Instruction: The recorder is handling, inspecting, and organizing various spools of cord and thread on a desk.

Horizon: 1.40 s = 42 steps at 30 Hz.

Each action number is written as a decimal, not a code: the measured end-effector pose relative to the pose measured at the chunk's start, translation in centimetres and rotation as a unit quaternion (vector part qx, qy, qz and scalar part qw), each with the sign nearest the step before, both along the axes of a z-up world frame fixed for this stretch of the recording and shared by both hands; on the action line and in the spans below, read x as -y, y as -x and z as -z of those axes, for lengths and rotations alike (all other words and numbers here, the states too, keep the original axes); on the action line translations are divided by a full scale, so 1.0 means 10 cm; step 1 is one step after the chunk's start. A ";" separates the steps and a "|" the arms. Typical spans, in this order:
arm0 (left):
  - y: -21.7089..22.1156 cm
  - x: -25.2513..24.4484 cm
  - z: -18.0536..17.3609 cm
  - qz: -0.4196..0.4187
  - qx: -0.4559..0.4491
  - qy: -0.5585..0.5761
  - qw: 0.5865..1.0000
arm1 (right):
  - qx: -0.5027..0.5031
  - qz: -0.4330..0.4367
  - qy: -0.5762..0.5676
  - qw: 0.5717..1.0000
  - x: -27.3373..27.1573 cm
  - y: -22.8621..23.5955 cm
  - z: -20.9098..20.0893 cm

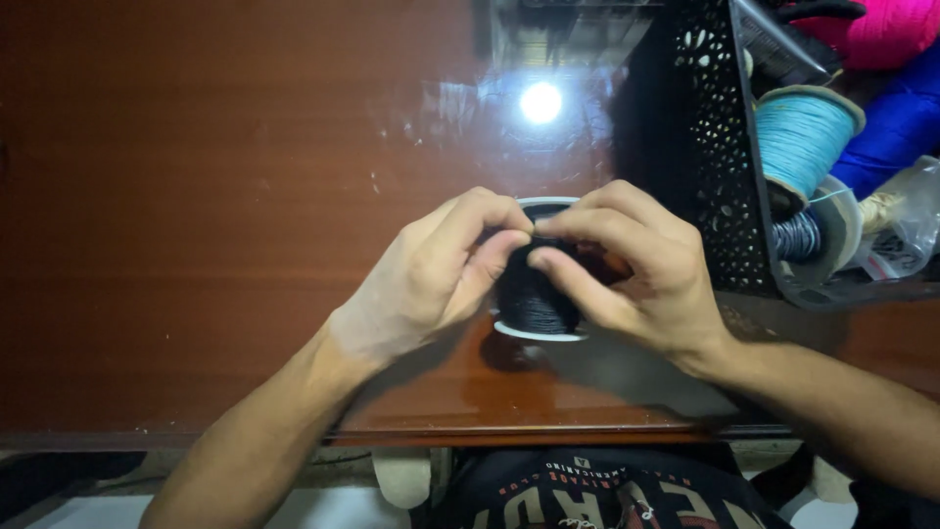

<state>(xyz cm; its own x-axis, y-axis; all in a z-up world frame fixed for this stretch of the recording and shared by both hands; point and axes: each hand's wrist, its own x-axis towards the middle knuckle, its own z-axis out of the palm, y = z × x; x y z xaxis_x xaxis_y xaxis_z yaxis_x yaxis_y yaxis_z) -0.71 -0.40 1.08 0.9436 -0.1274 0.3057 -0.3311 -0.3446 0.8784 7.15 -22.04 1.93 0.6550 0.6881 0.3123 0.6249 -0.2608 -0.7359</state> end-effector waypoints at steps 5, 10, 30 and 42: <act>-0.02 -0.03 0.09 0.019 -0.018 0.014 1.000 | -0.021 0.010 0.001 1.000 -0.02 0.01 0.05; -0.03 -0.02 0.10 0.017 -0.028 0.046 0.998 | -0.041 0.028 0.015 0.999 -0.03 0.01 0.07; -0.05 0.00 0.15 0.034 0.032 0.006 0.999 | -0.065 0.057 0.021 0.996 -0.01 0.06 0.08; -0.11 0.06 0.25 0.028 0.125 -0.067 0.990 | -0.109 0.071 0.008 0.991 -0.02 0.05 0.03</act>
